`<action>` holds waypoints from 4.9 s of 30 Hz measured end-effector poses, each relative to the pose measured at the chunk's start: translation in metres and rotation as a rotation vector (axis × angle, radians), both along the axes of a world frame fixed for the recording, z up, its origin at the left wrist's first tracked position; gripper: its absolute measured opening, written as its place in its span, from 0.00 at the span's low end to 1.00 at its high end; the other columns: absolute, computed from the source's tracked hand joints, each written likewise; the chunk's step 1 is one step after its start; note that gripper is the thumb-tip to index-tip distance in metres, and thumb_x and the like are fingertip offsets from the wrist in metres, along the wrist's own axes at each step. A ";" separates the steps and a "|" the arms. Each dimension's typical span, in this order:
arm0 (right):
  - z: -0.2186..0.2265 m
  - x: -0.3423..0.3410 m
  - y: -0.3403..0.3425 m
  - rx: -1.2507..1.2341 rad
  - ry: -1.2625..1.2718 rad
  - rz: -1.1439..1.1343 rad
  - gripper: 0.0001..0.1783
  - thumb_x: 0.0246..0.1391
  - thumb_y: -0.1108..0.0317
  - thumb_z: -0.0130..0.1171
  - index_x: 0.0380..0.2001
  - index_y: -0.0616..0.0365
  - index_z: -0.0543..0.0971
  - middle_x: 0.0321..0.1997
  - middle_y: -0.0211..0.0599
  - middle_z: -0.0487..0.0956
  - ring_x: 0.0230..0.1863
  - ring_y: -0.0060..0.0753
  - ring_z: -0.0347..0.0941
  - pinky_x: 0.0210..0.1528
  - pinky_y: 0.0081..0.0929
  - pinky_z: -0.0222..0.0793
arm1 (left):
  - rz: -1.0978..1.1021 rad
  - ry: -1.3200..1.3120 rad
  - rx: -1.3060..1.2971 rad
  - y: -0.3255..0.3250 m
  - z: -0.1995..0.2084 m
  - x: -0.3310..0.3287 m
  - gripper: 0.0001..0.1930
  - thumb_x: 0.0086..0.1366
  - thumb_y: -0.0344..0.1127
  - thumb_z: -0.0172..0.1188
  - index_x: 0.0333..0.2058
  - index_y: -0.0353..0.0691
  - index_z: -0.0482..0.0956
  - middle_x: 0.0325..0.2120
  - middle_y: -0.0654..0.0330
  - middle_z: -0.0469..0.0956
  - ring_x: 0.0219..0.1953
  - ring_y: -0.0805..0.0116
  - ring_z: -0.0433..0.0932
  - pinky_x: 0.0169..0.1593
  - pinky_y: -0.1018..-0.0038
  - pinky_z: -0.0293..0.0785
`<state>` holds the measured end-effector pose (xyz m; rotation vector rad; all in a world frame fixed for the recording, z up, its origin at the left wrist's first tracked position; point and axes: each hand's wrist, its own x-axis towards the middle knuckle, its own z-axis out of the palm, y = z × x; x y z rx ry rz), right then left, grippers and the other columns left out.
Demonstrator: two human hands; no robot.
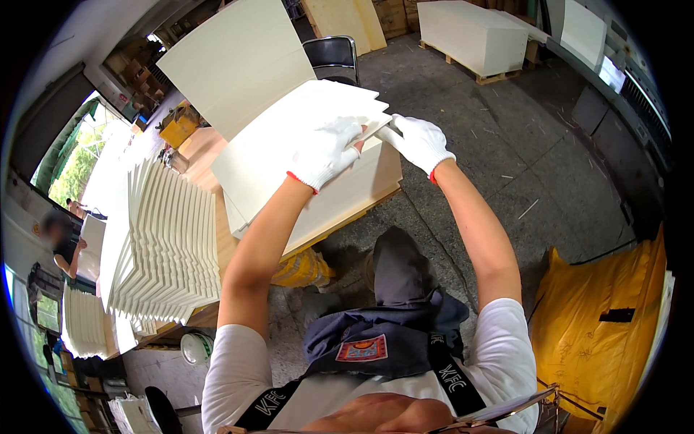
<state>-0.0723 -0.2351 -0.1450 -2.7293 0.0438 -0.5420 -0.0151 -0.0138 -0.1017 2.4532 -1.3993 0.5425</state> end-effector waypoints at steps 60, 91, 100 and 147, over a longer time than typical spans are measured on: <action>-0.013 0.016 0.028 0.510 -0.217 -0.050 0.28 0.69 0.39 0.38 0.43 0.52 0.74 0.35 0.56 0.81 0.40 0.63 0.78 0.41 0.54 0.69 | 0.127 0.431 -0.017 -0.007 0.018 -0.010 0.17 0.67 0.43 0.58 0.54 0.56 0.79 0.40 0.50 0.83 0.44 0.50 0.81 0.49 0.63 0.75; 0.001 0.007 0.030 0.785 -0.102 -0.047 0.35 0.65 0.32 0.40 0.38 0.55 0.78 0.30 0.48 0.80 0.31 0.50 0.79 0.39 0.46 0.71 | -0.116 0.259 -0.186 -0.003 0.004 -0.008 0.17 0.61 0.35 0.62 0.51 0.50 0.79 0.44 0.53 0.82 0.45 0.50 0.81 0.50 0.65 0.77; 0.018 -0.003 0.080 1.709 0.328 0.342 0.24 0.65 0.45 0.56 0.50 0.53 0.75 0.31 0.33 0.77 0.21 0.26 0.72 0.17 0.21 0.63 | 0.128 0.064 -0.564 0.015 -0.005 -0.041 0.11 0.67 0.34 0.59 0.46 0.41 0.82 0.47 0.52 0.83 0.44 0.58 0.84 0.49 0.68 0.79; 0.184 -0.063 0.452 1.281 0.299 1.137 0.30 0.60 0.47 0.60 0.51 0.66 0.76 0.38 0.34 0.75 0.39 0.26 0.71 0.38 0.26 0.71 | 0.390 -0.161 -1.564 0.491 0.103 -0.176 0.16 0.67 0.32 0.56 0.51 0.30 0.78 0.47 0.52 0.77 0.45 0.65 0.76 0.50 0.73 0.73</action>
